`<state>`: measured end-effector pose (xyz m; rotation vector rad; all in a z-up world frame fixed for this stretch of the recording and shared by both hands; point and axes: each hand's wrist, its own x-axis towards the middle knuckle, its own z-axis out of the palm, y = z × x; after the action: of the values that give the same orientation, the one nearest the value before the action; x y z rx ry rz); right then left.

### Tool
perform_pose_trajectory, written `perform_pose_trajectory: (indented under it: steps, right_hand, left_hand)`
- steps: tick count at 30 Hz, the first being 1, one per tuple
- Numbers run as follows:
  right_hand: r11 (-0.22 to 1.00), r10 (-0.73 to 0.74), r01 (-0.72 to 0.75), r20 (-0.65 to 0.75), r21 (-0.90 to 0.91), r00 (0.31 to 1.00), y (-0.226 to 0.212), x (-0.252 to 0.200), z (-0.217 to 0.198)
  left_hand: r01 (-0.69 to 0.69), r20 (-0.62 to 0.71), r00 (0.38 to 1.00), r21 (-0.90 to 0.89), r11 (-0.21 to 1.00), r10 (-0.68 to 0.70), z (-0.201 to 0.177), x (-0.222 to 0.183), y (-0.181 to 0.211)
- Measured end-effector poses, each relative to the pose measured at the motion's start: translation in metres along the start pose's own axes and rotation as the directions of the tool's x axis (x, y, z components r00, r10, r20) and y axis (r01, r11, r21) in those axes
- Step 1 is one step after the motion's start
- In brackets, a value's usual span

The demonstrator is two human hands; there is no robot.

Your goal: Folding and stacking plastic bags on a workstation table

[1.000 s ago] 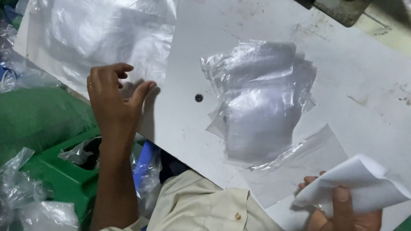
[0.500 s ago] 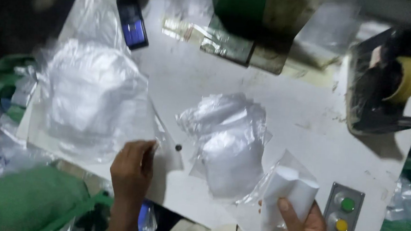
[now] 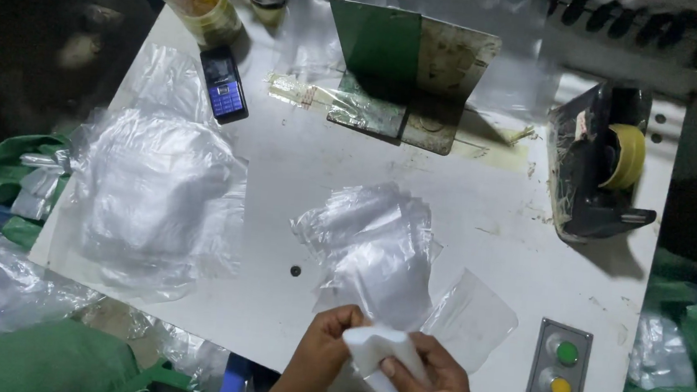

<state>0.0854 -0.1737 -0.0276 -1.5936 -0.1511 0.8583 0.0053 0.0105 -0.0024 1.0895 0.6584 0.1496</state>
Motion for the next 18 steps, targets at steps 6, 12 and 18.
perform_pose_trajectory:
  steps: [6, 12, 18]
  right_hand:
    - [0.967, -0.25, 0.252, -0.289, -0.03, 0.924, -0.021, -0.005, 0.003]
    - [0.812, -0.248, 0.179, -0.05, -0.555, 0.968, -0.033, -0.018, 0.012]
    - [0.719, -0.324, 0.298, 0.076, -0.628, 0.943, -0.06, -0.006, 0.001]
  left_hand:
    - [0.071, -0.136, 0.986, -0.159, 0.985, -0.093, 0.01, 0.002, 0.006]
    - [-0.265, -0.285, 0.912, 0.138, 0.954, 0.295, 0.044, -0.012, -0.009]
    - [-0.547, 0.363, 0.427, 0.833, -0.083, 0.828, 0.053, -0.002, 0.018]
